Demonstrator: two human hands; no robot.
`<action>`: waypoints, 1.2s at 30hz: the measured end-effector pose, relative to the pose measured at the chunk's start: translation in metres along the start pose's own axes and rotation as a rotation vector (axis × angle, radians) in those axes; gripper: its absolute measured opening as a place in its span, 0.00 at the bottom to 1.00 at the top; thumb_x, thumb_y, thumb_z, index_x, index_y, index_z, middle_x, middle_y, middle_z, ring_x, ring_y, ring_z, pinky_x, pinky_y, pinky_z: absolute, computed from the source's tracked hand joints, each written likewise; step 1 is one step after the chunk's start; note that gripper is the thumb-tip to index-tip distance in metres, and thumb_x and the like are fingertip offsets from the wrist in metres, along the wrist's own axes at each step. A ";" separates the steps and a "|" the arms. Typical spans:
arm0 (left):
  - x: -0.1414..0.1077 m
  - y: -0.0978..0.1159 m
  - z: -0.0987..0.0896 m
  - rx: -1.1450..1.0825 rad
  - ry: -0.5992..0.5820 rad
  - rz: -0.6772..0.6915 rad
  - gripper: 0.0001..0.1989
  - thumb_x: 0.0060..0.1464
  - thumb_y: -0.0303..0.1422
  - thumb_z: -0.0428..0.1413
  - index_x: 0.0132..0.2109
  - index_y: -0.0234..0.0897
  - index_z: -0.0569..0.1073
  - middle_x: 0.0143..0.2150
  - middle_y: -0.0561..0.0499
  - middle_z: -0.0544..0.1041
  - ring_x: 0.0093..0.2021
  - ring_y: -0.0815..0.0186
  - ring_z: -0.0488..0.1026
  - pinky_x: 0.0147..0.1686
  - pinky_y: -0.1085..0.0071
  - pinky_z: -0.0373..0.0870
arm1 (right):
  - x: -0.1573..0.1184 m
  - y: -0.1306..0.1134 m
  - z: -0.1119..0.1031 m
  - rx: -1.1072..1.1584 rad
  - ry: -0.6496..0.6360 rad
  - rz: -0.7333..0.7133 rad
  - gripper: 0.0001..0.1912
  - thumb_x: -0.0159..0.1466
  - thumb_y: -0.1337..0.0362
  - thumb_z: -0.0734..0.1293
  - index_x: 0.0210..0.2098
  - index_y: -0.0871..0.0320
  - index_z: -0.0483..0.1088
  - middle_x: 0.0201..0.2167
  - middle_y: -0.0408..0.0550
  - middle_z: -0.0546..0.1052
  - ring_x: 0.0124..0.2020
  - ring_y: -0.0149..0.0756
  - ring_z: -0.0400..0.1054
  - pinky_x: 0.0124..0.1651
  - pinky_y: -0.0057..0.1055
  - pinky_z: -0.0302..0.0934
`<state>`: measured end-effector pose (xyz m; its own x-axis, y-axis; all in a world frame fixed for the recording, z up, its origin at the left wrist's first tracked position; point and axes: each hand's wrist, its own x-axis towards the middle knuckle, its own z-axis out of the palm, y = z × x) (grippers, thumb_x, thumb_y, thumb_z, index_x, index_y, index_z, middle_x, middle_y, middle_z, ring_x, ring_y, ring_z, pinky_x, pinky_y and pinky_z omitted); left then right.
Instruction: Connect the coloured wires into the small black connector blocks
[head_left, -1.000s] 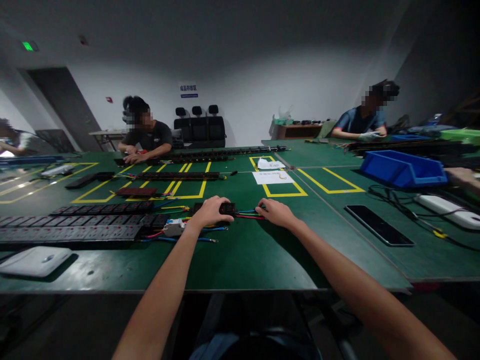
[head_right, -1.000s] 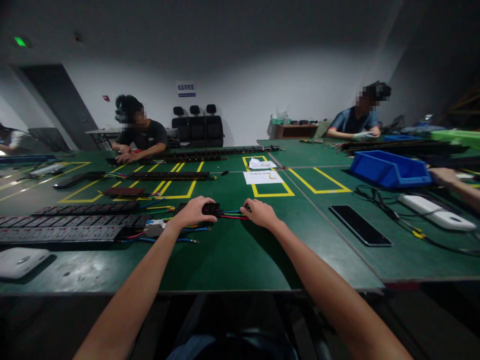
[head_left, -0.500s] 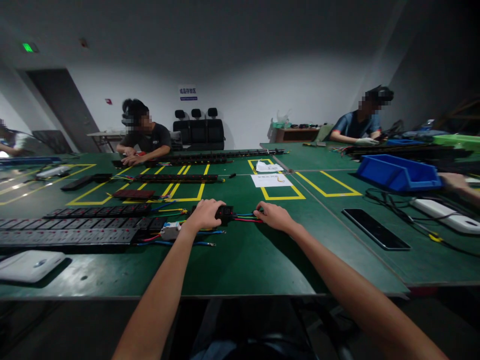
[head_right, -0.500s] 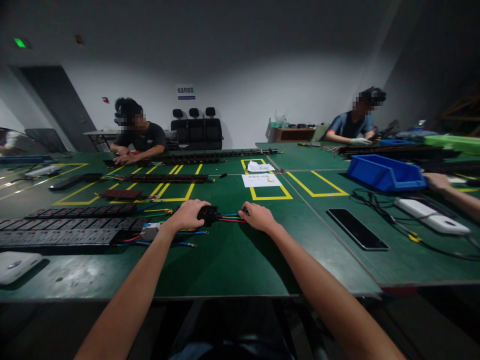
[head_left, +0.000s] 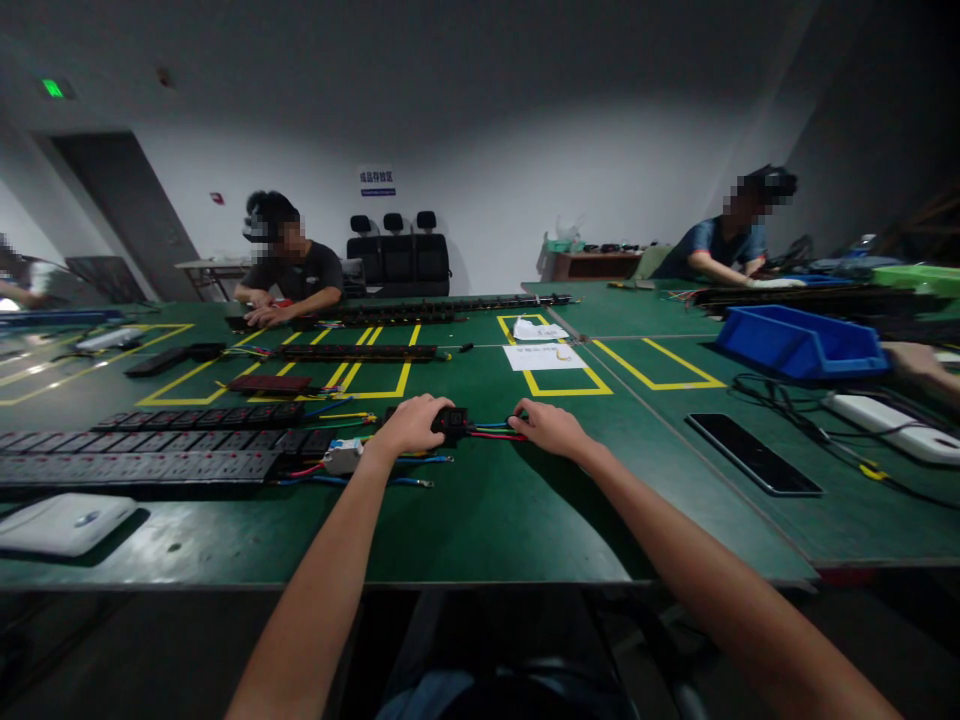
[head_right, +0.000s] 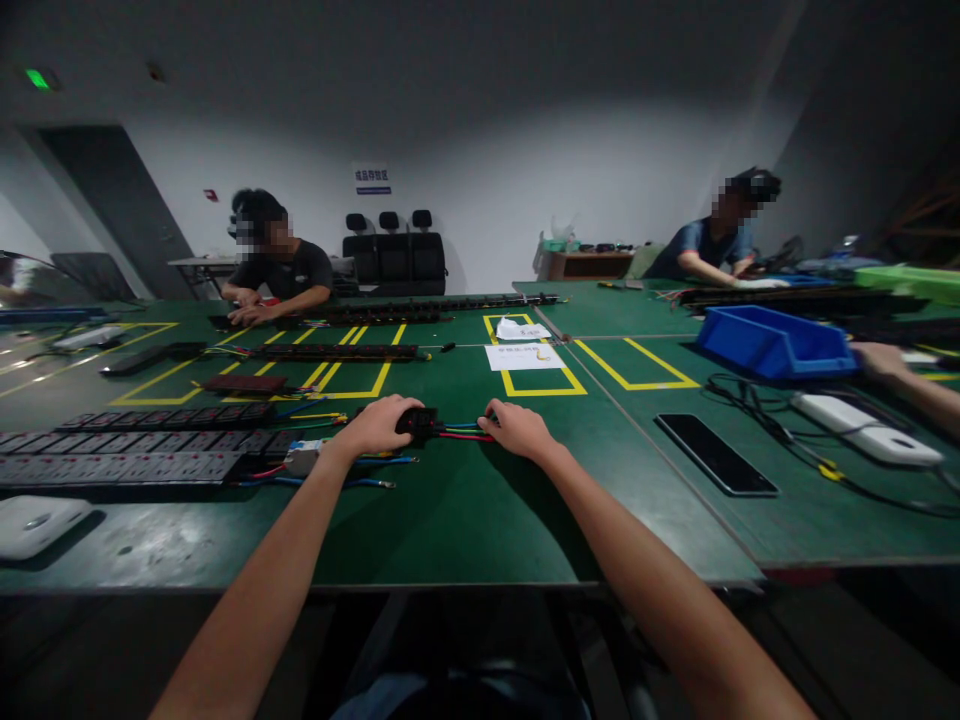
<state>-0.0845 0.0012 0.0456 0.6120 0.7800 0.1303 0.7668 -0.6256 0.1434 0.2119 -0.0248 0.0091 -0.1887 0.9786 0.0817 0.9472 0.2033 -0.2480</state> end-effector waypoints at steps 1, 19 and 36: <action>0.000 0.001 0.000 -0.001 0.006 0.003 0.29 0.50 0.39 0.57 0.60 0.42 0.71 0.50 0.43 0.77 0.51 0.52 0.74 0.51 0.59 0.70 | 0.000 0.000 0.000 0.001 0.001 0.000 0.17 0.73 0.49 0.59 0.48 0.54 0.71 0.47 0.52 0.80 0.45 0.42 0.75 0.37 0.30 0.59; -0.002 0.004 -0.002 0.037 0.001 -0.011 0.29 0.56 0.50 0.57 0.59 0.40 0.72 0.49 0.42 0.76 0.50 0.51 0.73 0.49 0.59 0.68 | 0.001 0.000 0.001 0.013 -0.002 0.011 0.17 0.73 0.49 0.60 0.49 0.53 0.71 0.46 0.51 0.81 0.44 0.42 0.75 0.38 0.30 0.59; 0.008 0.021 0.015 -0.005 0.092 -0.060 0.25 0.69 0.48 0.41 0.58 0.39 0.73 0.54 0.43 0.78 0.56 0.53 0.72 0.59 0.54 0.63 | 0.001 -0.001 -0.001 0.001 -0.014 0.018 0.18 0.72 0.49 0.60 0.50 0.53 0.71 0.47 0.52 0.80 0.44 0.43 0.75 0.39 0.31 0.60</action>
<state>-0.0607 -0.0051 0.0352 0.5444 0.8118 0.2111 0.8004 -0.5780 0.1588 0.2109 -0.0236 0.0106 -0.1755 0.9824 0.0639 0.9501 0.1860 -0.2503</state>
